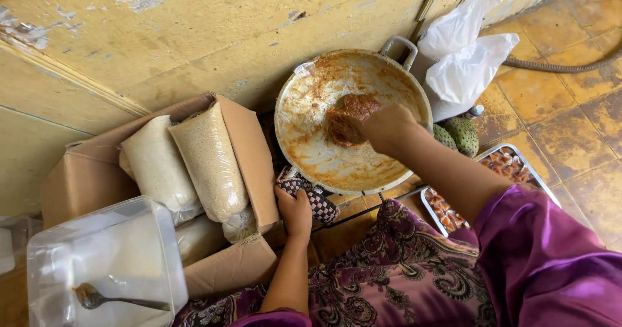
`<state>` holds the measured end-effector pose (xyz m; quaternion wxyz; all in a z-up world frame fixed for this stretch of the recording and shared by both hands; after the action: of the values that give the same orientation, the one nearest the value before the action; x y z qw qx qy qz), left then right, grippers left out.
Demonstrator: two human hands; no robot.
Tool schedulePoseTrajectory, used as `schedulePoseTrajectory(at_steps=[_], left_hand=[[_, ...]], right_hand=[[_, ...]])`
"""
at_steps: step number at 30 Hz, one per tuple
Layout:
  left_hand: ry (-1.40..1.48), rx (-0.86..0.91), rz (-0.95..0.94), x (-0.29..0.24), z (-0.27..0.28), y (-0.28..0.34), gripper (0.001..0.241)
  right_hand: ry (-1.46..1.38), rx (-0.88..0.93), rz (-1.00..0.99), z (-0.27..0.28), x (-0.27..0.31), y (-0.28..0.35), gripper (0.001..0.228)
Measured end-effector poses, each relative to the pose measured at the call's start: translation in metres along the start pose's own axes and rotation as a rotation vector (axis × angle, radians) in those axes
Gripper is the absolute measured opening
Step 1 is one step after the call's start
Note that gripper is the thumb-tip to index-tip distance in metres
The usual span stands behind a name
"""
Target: Stirring a thick brown mixture in a large pan using a wooden spoon while sitting on the floor
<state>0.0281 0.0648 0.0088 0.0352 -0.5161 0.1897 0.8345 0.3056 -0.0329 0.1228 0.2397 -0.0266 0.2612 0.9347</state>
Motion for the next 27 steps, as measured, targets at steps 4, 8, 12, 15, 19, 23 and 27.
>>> schedulePoseTrajectory(at_steps=[4, 8, 12, 15, 19, 23, 27], left_hand=[[0.008, 0.015, 0.009, -0.021, 0.004, 0.006, 0.065], [-0.033, 0.031, 0.027, -0.028, 0.011, 0.02, 0.062], [-0.087, 0.007, -0.028, -0.022, 0.008, 0.008, 0.056], [-0.101, -0.015, -0.06, -0.004, 0.004, 0.0, 0.052], [-0.112, -0.01, -0.077, 0.003, 0.001, -0.003, 0.05], [-0.096, 0.002, -0.078, 0.013, -0.003, -0.012, 0.054], [-0.108, 0.021, -0.079, 0.02, -0.006, -0.018, 0.056]], right_hand=[[-0.016, -0.028, 0.011, 0.017, 0.001, 0.002, 0.031], [-0.292, 0.02, -0.122, -0.037, -0.025, 0.015, 0.035], [-0.951, 0.172, -0.24, -0.117, -0.035, 0.061, 0.059], [-0.629, 0.097, -0.234, -0.087, -0.021, 0.099, 0.061], [-0.337, -0.122, -0.014, -0.059, -0.001, 0.135, 0.068], [-0.148, -0.131, 0.04, -0.011, 0.004, 0.182, 0.075], [-0.155, -0.194, -0.108, -0.007, -0.019, 0.173, 0.076]])
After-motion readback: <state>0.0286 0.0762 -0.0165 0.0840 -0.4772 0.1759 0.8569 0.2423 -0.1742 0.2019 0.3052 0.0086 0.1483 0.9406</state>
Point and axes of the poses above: each hand's wrist, its own y-axis away from the middle knuckle, its own z-axis out of the back of the hand, x = y × z, the point moved 8 cm from there along -y, towards the middle knuckle, and after that the axes turned 3 degrees about -y, right-handed, at the moved point
